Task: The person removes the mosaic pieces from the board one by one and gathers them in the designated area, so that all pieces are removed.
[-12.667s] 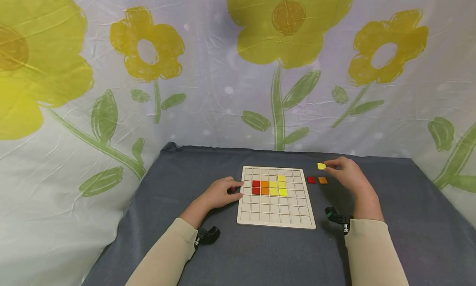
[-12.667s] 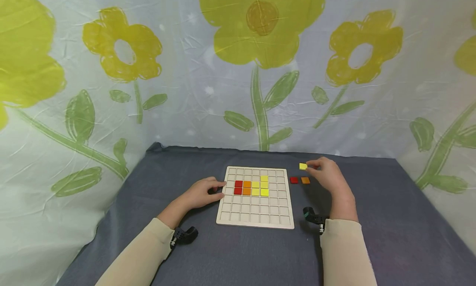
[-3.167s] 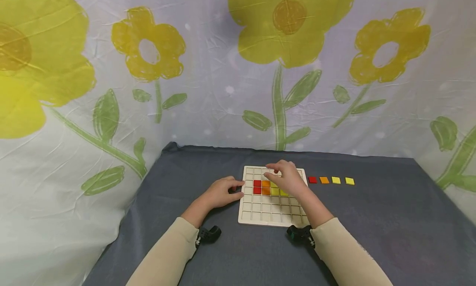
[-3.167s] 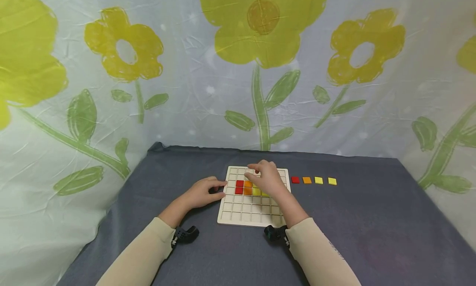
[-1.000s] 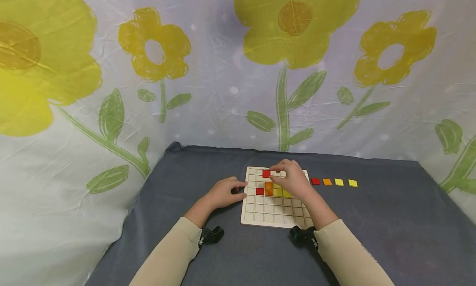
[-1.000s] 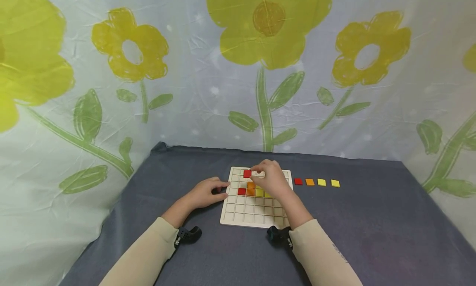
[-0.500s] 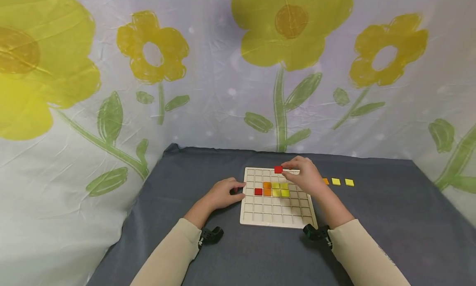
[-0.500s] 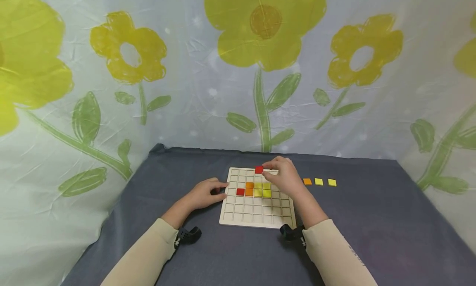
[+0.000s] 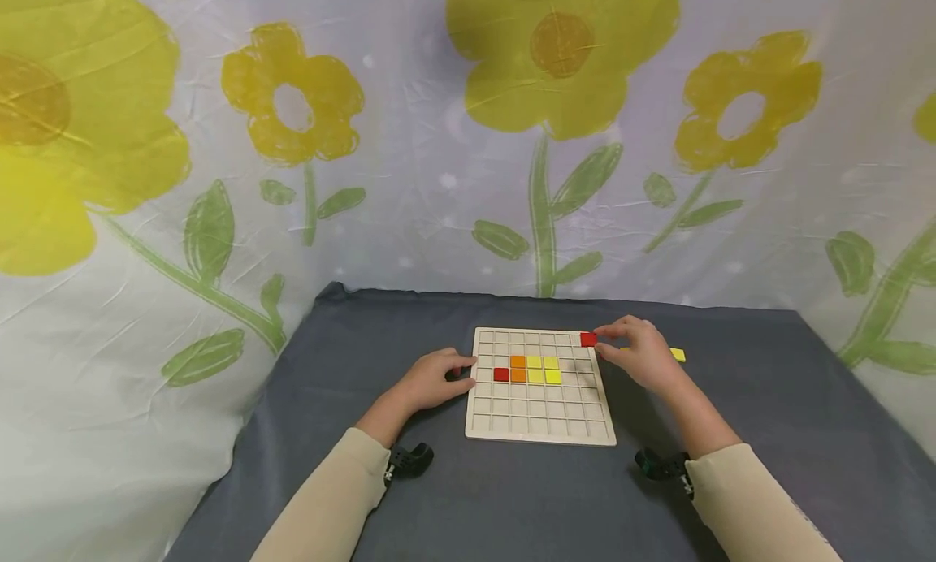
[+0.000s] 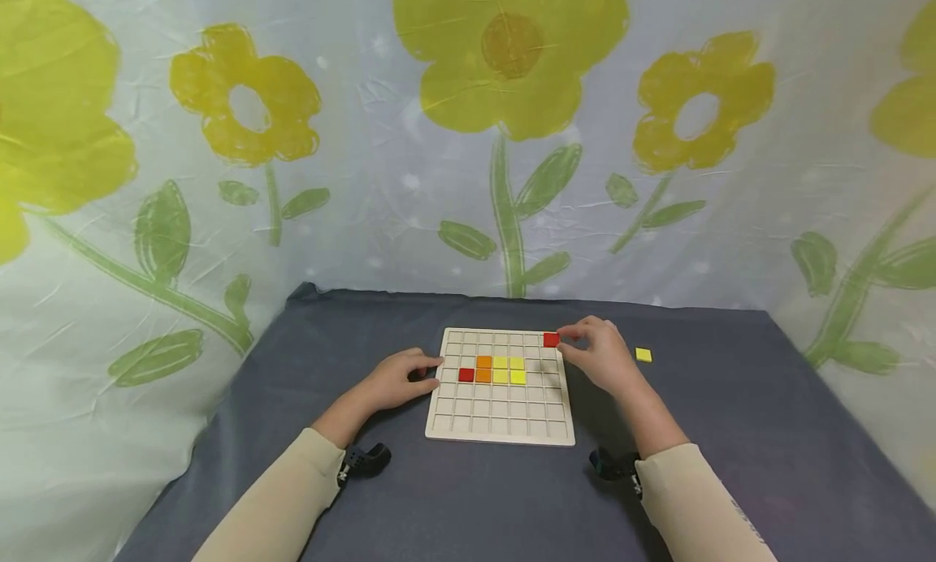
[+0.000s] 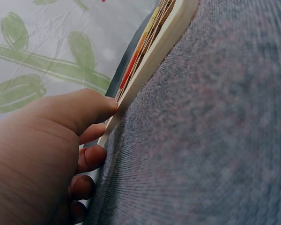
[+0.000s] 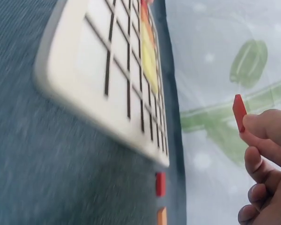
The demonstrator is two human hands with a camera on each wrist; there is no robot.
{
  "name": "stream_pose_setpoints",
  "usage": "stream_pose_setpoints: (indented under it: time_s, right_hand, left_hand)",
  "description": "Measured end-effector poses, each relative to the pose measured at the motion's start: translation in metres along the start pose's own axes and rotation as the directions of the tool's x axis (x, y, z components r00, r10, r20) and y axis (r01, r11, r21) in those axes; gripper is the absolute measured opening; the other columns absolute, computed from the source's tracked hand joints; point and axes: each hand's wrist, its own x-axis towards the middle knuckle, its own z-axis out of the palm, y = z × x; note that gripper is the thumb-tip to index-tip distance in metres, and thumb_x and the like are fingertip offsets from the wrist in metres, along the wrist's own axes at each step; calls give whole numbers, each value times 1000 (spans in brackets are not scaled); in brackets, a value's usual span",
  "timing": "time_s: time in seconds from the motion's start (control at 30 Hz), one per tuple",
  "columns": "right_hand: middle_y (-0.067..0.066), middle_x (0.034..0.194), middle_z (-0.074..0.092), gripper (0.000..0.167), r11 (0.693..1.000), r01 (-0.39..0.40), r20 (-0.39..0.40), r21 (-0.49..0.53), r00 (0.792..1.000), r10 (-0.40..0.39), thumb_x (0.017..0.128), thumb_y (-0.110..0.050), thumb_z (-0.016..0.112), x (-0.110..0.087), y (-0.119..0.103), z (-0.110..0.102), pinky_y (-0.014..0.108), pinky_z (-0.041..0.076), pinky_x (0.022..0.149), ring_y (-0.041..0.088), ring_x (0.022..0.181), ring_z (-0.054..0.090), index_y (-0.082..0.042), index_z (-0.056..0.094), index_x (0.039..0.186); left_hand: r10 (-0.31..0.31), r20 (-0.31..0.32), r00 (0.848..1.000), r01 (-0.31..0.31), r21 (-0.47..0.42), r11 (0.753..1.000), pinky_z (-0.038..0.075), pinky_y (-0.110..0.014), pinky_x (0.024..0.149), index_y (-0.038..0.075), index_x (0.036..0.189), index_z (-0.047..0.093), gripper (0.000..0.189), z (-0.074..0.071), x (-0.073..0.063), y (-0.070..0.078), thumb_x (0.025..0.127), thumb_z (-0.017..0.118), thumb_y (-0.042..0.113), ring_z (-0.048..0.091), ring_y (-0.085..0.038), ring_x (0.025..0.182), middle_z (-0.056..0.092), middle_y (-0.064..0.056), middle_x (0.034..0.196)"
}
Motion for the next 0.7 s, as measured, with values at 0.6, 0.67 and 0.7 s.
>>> stream_pose_setpoints:
  time_s: [0.6,0.67,0.7]
  right_hand:
    - [13,108,63,30,998,-36,63,-48,997,39,97,-15,72,-14,33,-13,46,42,77,36,102,52,1,74,122]
    - [13,108,64,29,997,-41,92,-63,995,47,97,-15,72,-14,36,-12,47,44,78,35,101,54,2,74,121]
    - [15,110,64,29,997,-46,110,-66,992,53,97,-15,72,-14,38,-12,47,46,78,35,101,56,2,74,121]
  left_hand:
    - [-7,-6,1000,7,-6,1000,34,-31,65,17,144,64,48,0,0,1,99,70,34,39,-13,67,49,4,86]
    - [-2,-8,1000,2,-10,1000,34,-31,65,17,143,64,48,0,0,0,99,71,34,39,-13,67,49,4,86]
    - [0,-8,1000,0,-10,1000,34,-31,65,17,143,64,48,1,1,0,99,71,35,39,-13,67,49,4,86]
